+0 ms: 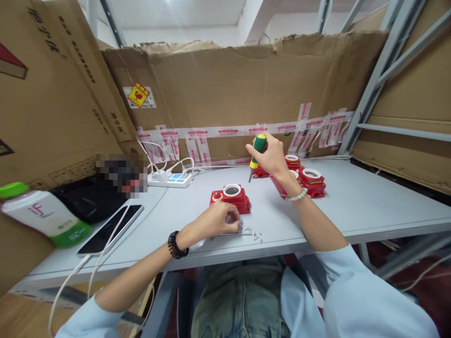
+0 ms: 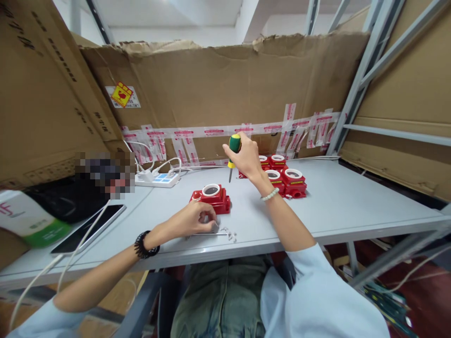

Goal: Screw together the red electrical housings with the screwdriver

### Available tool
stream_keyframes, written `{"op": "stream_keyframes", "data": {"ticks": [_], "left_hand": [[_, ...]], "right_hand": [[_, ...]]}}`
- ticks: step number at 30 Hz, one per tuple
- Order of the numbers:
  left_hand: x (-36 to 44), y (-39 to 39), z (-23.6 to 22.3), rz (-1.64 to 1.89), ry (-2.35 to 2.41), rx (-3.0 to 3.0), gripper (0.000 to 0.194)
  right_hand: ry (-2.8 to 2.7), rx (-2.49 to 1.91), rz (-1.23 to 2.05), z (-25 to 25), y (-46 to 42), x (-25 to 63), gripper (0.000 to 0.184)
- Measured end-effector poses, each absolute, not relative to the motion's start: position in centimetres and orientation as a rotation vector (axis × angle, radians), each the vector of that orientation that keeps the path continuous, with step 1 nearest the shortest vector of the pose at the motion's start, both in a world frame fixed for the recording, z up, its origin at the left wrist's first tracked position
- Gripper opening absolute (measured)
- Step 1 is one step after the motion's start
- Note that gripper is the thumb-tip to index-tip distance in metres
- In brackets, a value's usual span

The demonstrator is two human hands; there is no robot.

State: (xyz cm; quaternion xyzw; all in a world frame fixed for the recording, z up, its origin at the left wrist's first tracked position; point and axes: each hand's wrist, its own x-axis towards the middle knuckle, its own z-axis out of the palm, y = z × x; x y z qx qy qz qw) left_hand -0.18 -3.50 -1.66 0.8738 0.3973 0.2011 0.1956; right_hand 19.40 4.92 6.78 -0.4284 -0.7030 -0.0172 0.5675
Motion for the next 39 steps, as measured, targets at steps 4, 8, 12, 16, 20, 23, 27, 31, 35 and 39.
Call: {"op": "stream_keyframes", "data": {"ticks": [4, 8, 12, 16, 20, 23, 27, 31, 35, 39], "left_hand": [[-0.1, -3.3, -1.9, 0.484, 1.064, 2.451, 0.016], [-0.7, -3.7, -1.1, 0.521, 1.038, 2.47, 0.018], [-3.1, -2.9, -0.1, 0.899, 1.194, 2.502, 0.023], [-5.7, -0.5, -0.5, 0.81, 1.289, 2.461, 0.081], [-5.3, 1.1, -1.9, 0.68, 1.239, 2.349, 0.073], [-3.4, 1.3, -2.6, 0.789, 1.22, 2.29, 0.073], [-1.2, 0.9, -3.2, 0.843, 1.16, 2.233, 0.071], [-0.8, 0.6, -3.5, 0.815, 1.11, 2.145, 0.059], [-0.9, 0.6, -3.5, 0.836, 1.037, 2.122, 0.054], [-1.0, 0.8, -3.6, 0.841, 1.037, 2.125, 0.056]], "right_hand": [[-1.661, -1.012, -0.042, 6.7, 4.9, 19.4, 0.024], [-1.663, -1.009, -0.039, 6.7, 5.0, 19.3, 0.024], [-1.638, -0.957, -0.027, 6.8, 4.7, 19.2, 0.024], [-1.588, -0.898, 0.0, 6.9, 4.0, 18.8, 0.022], [-1.588, -0.806, 0.092, 6.8, 2.9, 17.9, 0.022], [-1.667, -0.759, 0.175, 6.4, 1.9, 16.8, 0.019], [-1.791, -0.708, 0.239, 5.6, 0.9, 15.6, 0.015], [-1.812, -0.725, 0.257, 4.9, 0.7, 14.9, 0.014], [-1.81, -0.738, 0.23, 4.5, 0.8, 14.5, 0.014], [-1.815, -0.742, 0.226, 4.4, 0.8, 14.5, 0.014]]}}
